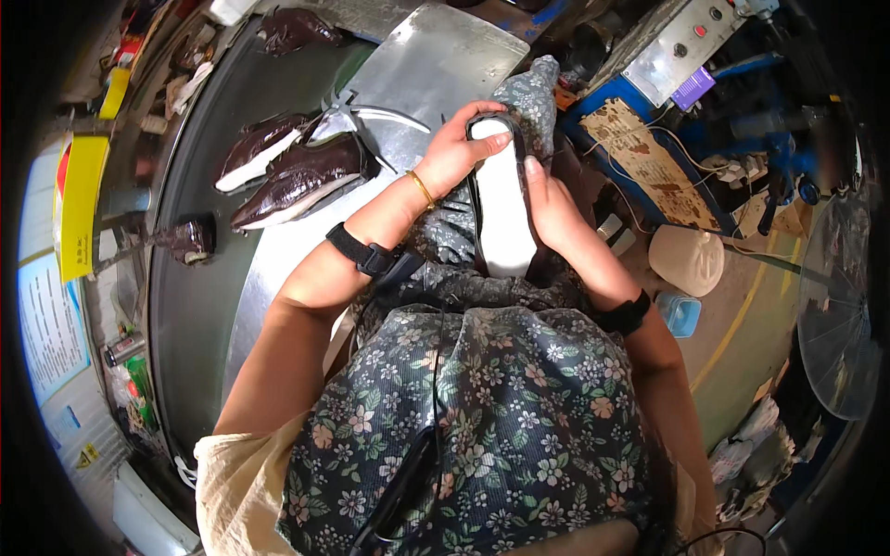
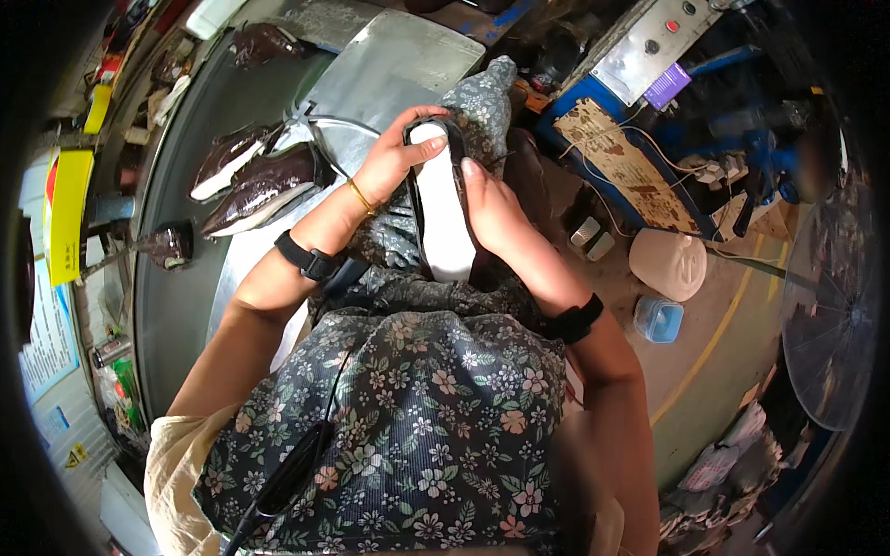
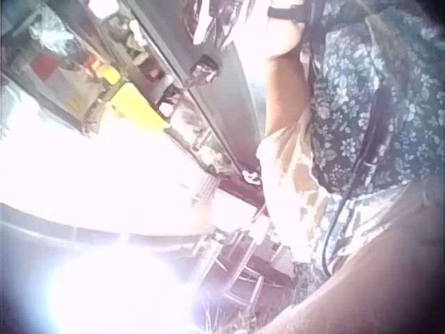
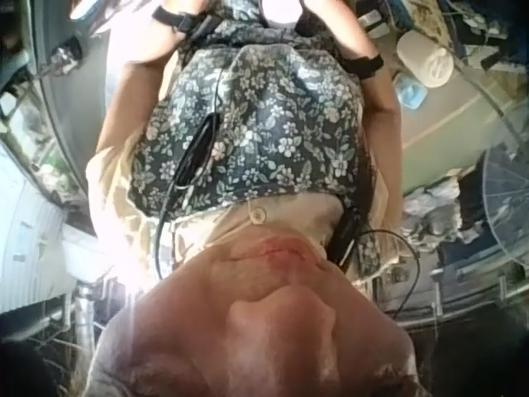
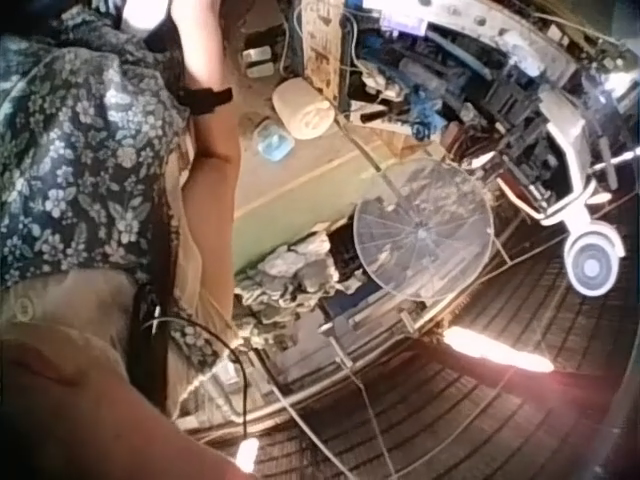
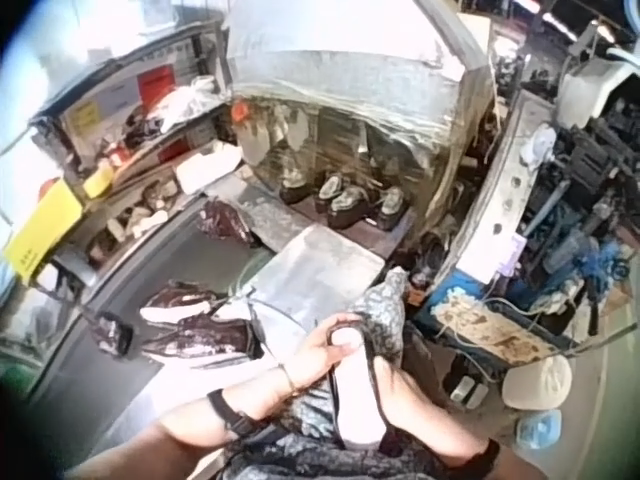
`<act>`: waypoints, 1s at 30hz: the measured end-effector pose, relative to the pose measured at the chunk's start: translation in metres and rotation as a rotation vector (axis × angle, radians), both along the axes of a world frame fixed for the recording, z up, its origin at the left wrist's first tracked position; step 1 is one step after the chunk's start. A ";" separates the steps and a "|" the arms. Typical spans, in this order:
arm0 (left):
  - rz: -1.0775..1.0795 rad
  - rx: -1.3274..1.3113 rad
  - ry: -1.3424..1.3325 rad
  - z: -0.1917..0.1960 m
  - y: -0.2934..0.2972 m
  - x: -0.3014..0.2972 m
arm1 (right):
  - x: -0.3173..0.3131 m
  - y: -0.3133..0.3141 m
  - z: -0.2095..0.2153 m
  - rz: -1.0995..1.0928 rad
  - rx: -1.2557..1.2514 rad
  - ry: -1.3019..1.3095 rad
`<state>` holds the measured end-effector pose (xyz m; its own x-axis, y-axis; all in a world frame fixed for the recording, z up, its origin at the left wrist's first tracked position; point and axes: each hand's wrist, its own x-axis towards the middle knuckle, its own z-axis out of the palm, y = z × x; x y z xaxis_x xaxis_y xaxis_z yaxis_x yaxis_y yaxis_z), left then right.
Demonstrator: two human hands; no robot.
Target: Manufacturing and finishing shoes by trimming edges and shaping with tools on a production line.
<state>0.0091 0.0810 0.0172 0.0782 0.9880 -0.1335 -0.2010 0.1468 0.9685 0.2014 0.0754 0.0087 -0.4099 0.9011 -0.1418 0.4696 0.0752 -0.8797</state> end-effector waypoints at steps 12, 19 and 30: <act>-0.045 0.027 0.331 -0.015 0.029 0.007 | 0.039 0.003 0.005 0.054 -0.488 0.384; 0.081 -0.258 -0.906 0.006 0.031 -0.012 | 0.020 -0.001 0.018 -0.011 -0.555 0.599; -0.127 0.384 1.923 0.056 0.009 -0.005 | -0.043 -0.009 0.019 -0.048 -0.115 0.131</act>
<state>0.0039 0.0895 0.0732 0.1766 0.9818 0.0701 0.9723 -0.1629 -0.1674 0.1584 0.0665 0.0280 -0.3885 0.9009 -0.1934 0.3511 -0.0493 -0.9350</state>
